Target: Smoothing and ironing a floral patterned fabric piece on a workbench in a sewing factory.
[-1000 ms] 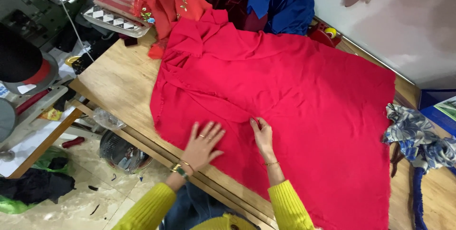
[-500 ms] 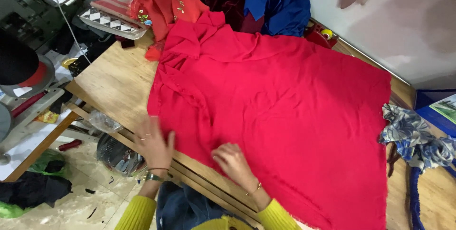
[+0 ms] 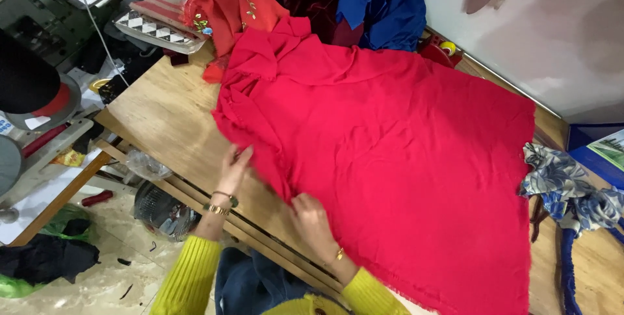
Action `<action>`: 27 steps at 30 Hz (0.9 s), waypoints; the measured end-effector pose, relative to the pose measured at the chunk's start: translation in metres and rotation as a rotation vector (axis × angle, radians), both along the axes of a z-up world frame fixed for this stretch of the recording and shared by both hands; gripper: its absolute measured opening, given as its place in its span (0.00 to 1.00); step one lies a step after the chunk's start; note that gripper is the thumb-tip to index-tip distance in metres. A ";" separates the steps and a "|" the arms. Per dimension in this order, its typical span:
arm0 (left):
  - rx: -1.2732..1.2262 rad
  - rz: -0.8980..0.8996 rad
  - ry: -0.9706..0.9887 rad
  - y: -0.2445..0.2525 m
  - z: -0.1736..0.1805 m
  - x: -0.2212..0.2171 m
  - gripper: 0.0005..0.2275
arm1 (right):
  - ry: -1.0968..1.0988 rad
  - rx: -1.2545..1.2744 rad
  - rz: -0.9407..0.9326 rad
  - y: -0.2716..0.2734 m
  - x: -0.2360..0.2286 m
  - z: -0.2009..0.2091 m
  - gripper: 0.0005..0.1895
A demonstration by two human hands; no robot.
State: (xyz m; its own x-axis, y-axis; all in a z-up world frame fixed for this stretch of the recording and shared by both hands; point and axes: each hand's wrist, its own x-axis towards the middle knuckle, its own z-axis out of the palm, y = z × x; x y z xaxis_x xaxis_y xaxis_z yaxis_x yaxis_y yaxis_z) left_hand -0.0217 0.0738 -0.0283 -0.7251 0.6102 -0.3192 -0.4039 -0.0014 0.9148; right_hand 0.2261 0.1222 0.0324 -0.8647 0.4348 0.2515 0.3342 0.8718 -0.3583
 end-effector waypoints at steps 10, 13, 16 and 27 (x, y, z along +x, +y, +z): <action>-0.159 -0.258 1.007 0.000 0.004 0.108 0.18 | 0.540 -0.988 -0.674 0.198 0.051 -0.131 0.20; -0.292 -0.413 1.586 -0.010 0.040 0.141 0.24 | 0.495 -0.995 -0.682 0.203 0.054 -0.134 0.16; -0.188 -0.518 1.667 -0.005 0.016 0.147 0.33 | 0.444 -1.004 -0.670 0.196 0.052 -0.122 0.19; -1.096 0.127 1.549 -0.068 -0.010 -0.058 0.33 | 0.268 -0.525 -0.379 0.100 0.021 -0.023 0.12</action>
State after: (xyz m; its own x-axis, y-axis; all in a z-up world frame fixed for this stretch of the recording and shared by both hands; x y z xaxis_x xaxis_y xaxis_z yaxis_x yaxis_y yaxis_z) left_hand -0.0801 0.0061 -0.0386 -0.7310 0.5463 0.4089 0.6126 0.7893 0.0408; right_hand 0.2474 0.2221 0.0090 -0.5667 0.8167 0.1088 0.4225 0.4014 -0.8126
